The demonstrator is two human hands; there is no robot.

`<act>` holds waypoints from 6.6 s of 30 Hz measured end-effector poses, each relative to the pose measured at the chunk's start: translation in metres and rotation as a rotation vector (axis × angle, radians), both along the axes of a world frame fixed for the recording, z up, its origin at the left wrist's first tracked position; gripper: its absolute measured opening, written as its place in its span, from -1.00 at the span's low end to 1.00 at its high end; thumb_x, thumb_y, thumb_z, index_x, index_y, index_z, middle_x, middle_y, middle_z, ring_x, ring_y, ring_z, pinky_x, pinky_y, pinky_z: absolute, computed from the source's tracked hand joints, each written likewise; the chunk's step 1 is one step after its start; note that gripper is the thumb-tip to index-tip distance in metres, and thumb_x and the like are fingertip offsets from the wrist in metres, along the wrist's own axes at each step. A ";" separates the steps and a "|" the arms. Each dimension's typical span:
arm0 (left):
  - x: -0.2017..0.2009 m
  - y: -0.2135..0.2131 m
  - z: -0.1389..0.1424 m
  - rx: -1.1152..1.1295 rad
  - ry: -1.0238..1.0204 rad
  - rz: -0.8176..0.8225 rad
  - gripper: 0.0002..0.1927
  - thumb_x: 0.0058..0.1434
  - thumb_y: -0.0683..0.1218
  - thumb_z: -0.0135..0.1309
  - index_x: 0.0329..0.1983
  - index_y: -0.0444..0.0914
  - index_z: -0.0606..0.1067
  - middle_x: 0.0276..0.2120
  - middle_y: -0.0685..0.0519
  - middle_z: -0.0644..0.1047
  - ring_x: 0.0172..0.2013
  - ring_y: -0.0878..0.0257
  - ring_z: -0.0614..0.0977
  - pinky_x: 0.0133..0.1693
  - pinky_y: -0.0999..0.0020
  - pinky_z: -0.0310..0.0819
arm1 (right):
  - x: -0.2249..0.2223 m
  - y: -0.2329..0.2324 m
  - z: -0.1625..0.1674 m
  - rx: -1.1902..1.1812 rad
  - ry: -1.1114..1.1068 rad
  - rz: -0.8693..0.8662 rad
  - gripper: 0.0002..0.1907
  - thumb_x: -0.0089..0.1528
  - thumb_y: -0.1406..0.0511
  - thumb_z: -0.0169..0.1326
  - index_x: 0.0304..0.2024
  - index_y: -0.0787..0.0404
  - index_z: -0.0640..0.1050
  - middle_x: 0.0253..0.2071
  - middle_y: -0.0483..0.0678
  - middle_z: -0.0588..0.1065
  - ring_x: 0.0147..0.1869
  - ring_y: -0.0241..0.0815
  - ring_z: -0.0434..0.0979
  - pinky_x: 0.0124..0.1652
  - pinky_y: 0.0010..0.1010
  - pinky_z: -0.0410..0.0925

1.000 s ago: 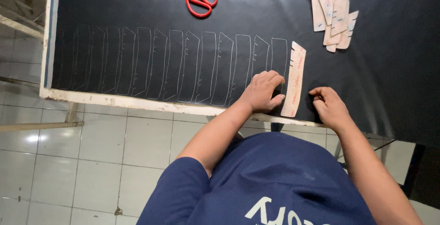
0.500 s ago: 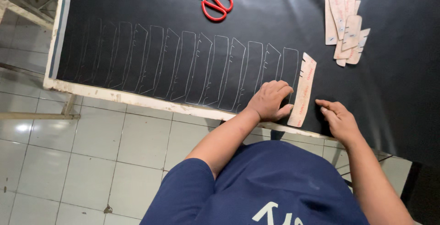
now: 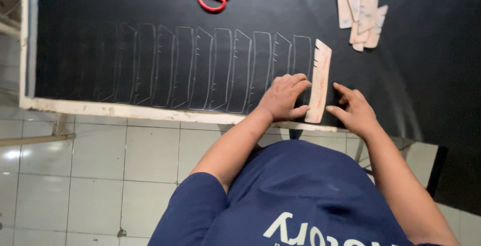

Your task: The person traces a series of identical patterns onto a large black sheet using a paper template and a pencil. They repeatedly position the template, trace its outline, then lift and reposition it to the next spot, continuing this cycle across the sheet.

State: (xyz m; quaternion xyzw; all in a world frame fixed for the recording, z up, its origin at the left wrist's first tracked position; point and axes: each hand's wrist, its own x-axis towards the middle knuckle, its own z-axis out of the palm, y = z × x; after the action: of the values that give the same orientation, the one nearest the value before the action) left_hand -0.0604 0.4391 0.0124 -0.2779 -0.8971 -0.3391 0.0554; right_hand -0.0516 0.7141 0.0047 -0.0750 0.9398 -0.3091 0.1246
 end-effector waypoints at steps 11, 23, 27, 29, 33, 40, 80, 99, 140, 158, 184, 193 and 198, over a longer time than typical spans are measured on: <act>0.007 0.003 -0.003 -0.270 0.095 -0.100 -0.32 0.05 0.32 0.24 0.24 0.05 0.48 0.34 0.22 0.35 0.06 0.13 0.42 0.09 0.13 0.25 | -0.001 0.008 -0.013 -0.120 -0.071 -0.034 -0.52 0.27 0.27 0.09 0.27 0.04 0.54 -0.15 0.02 0.42 -0.03 -0.08 0.48 0.03 -0.30 0.34; 0.018 0.023 0.001 -0.440 -0.055 -0.110 -0.35 0.11 0.18 0.16 0.21 -0.22 0.49 0.27 0.19 0.39 0.07 0.18 0.43 -0.02 0.22 0.25 | -0.038 -0.040 0.065 -0.110 0.238 0.079 -0.78 0.42 0.22 0.08 -0.01 0.21 0.62 -0.17 0.07 0.52 -0.07 0.06 0.55 -0.09 -0.24 0.38; 0.024 0.047 -0.014 -0.492 -0.009 -0.047 -0.65 0.36 -0.02 -0.03 0.15 -0.24 0.43 0.06 -0.04 0.55 -0.19 0.09 0.61 -0.19 0.15 0.47 | -0.050 -0.057 0.070 -0.065 0.094 0.173 -0.78 0.38 0.22 0.07 -0.08 0.23 0.60 -0.13 0.09 0.58 -0.05 0.10 0.59 -0.08 -0.18 0.41; 0.026 0.058 -0.022 -0.336 -0.268 0.061 -0.46 0.38 -0.03 -0.14 0.37 -0.38 0.28 -0.41 -0.21 0.63 -0.42 -0.12 0.65 -0.32 -0.01 0.53 | -0.054 -0.063 0.068 0.004 0.016 0.182 -0.75 0.37 0.18 0.06 -0.09 0.21 0.61 -0.19 0.08 0.59 -0.10 0.10 0.60 -0.11 -0.16 0.41; 0.028 0.059 -0.031 -0.192 -0.230 0.071 -0.49 0.39 -0.02 -0.16 0.33 -0.39 0.26 -0.54 -0.22 0.58 -0.51 -0.20 0.64 -0.39 -0.10 0.54 | -0.056 -0.067 0.061 0.015 0.007 0.221 -0.73 0.34 0.16 0.06 -0.13 0.20 0.63 -0.22 0.07 0.60 -0.13 0.12 0.60 -0.14 -0.14 0.41; 0.028 0.057 -0.015 -0.185 -0.309 0.084 -0.49 0.36 -0.03 -0.13 0.30 -0.40 0.29 -0.49 -0.29 0.61 -0.48 -0.21 0.65 -0.38 -0.09 0.55 | -0.072 -0.064 0.045 0.014 0.222 0.241 -0.77 0.35 0.19 0.11 -0.12 0.20 0.64 -0.18 0.11 0.59 -0.08 0.18 0.58 -0.12 -0.10 0.41; 0.025 0.046 -0.010 -0.296 -0.190 -0.051 -0.77 0.25 -0.13 -0.07 -0.09 -0.32 0.49 0.39 -0.20 0.29 -0.38 -0.03 0.69 -0.31 0.04 0.61 | -0.123 -0.061 0.028 -0.086 0.381 0.132 -0.86 0.41 0.29 0.16 -0.10 0.24 0.63 -0.23 0.08 0.60 -0.16 0.07 0.62 -0.15 -0.21 0.43; 0.023 0.041 0.009 -0.341 -0.237 -0.061 -0.67 0.20 -0.17 -0.02 0.05 -0.28 0.48 0.38 -0.09 0.30 -0.25 0.00 0.66 -0.27 0.10 0.60 | -0.115 -0.035 0.028 -0.032 0.391 0.035 -0.85 0.46 0.27 0.15 -0.11 0.23 0.64 -0.25 0.06 0.61 -0.16 0.05 0.64 -0.15 -0.20 0.43; -0.032 0.034 -0.012 -0.171 -0.120 -0.081 -0.70 0.25 -0.22 -0.03 -0.04 -0.07 0.58 0.16 0.17 0.53 0.20 0.25 0.50 0.27 -0.27 0.04 | 0.051 -0.055 0.033 -0.058 0.278 0.206 -0.89 0.35 0.31 0.16 -0.16 0.24 0.58 -0.23 0.04 0.56 -0.18 0.05 0.59 -0.18 -0.23 0.43; 0.007 -0.064 -0.030 -0.162 0.013 0.285 -0.48 0.29 -0.11 0.03 0.34 -0.06 0.37 0.39 0.08 0.32 0.42 0.16 0.27 0.37 -0.24 -0.11 | 0.018 -0.004 -0.019 0.014 0.388 -0.046 -0.76 0.50 0.25 0.02 0.07 0.24 0.62 0.04 0.17 0.56 0.14 0.15 0.55 0.13 -0.14 0.37; -0.006 -0.449 -0.005 -0.317 -0.269 1.410 -0.50 0.41 0.06 0.01 0.35 -0.20 0.36 0.38 -0.03 0.29 0.41 0.00 0.22 0.35 -0.17 0.01 | 0.017 -0.008 -0.044 0.398 0.372 -0.441 -0.81 0.36 0.23 0.03 -0.14 0.23 0.54 -0.12 0.07 0.56 -0.02 0.09 0.58 0.03 -0.05 0.39; -0.011 -0.386 -0.034 -0.195 -0.147 1.178 -0.51 0.37 0.03 0.00 0.34 -0.15 0.38 0.43 -0.08 0.22 0.47 -0.06 0.10 0.37 -0.35 -0.23 | 0.023 -0.020 -0.044 0.507 0.472 -0.475 -0.87 0.35 0.26 0.02 -0.17 0.17 0.51 -0.07 0.04 0.53 0.02 0.09 0.55 0.04 -0.03 0.37; -0.016 -0.372 -0.033 -0.197 -0.181 1.169 -0.53 0.42 0.03 -0.03 0.35 -0.16 0.37 0.46 -0.10 0.19 0.49 -0.09 0.05 0.37 -0.38 -0.29 | 0.026 -0.020 -0.048 0.535 0.490 -0.486 -0.88 0.35 0.26 0.01 -0.17 0.17 0.50 -0.08 0.04 0.52 0.00 0.10 0.54 0.03 -0.02 0.36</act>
State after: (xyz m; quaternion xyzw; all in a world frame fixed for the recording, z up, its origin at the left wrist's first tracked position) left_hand -0.0759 0.0671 -0.0209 0.2878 -0.9296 -0.1900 0.1304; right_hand -0.0255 0.6939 -0.0431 0.1119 0.9790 -0.0481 -0.1632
